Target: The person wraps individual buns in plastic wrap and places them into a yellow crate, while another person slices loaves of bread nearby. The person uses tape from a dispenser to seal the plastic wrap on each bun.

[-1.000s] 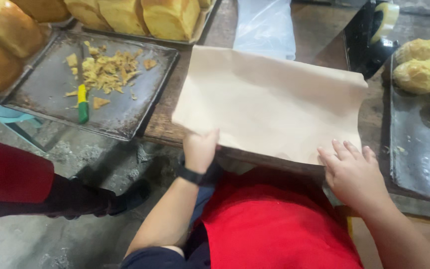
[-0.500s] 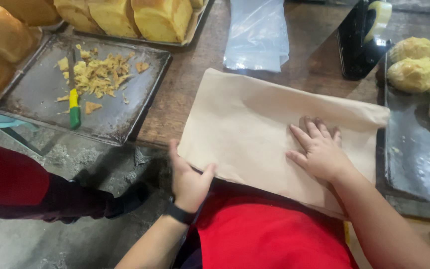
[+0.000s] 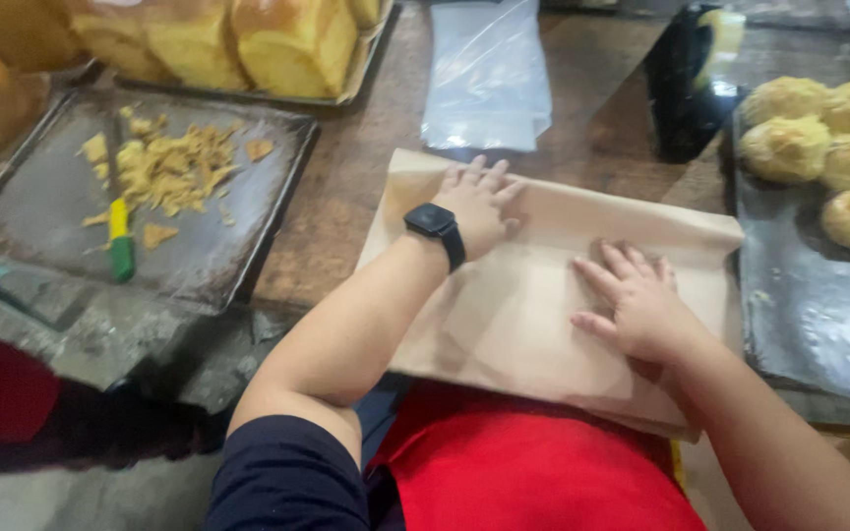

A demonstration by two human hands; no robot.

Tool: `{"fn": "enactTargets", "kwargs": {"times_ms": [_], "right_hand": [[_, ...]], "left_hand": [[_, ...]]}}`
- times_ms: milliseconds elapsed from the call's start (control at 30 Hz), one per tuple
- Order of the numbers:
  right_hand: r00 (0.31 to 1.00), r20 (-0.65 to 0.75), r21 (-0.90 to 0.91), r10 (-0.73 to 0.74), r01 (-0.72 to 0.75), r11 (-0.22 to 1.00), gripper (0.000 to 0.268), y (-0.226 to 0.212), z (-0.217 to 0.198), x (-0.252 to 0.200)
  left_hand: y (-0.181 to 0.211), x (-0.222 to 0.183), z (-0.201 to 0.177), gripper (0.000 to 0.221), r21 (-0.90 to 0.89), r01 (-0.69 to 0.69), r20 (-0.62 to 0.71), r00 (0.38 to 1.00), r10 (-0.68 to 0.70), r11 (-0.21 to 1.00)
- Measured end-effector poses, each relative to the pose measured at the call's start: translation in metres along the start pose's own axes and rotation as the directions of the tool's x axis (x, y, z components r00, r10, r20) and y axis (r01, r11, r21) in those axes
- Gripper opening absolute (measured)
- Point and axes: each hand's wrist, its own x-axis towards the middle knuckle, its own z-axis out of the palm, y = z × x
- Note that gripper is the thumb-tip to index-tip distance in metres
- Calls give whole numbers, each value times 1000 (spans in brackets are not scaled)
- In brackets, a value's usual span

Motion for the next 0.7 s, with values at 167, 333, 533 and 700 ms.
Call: {"fn": "enactTargets", "kwargs": {"times_ms": [167,333,533,700], "right_hand": [[944,-310,156,-115,170,973,65,10,-16,17],[921,-358,-126,-157,119,985,54,-3,-28,77],[887,-459,115,57,-5,993,38,12,-18,118],[830,-544,132,122,-58,990,29,29,2,133]], "left_hand": [[-14,15,22,62,-14,17,97,995,-16,1000],[-33,19,38,61,62,-44,15,999,43,997],[-50,30,42,59,6,-66,-7,998,66,998],[-50,35,25,61,46,-18,-49,999,21,999]]}}
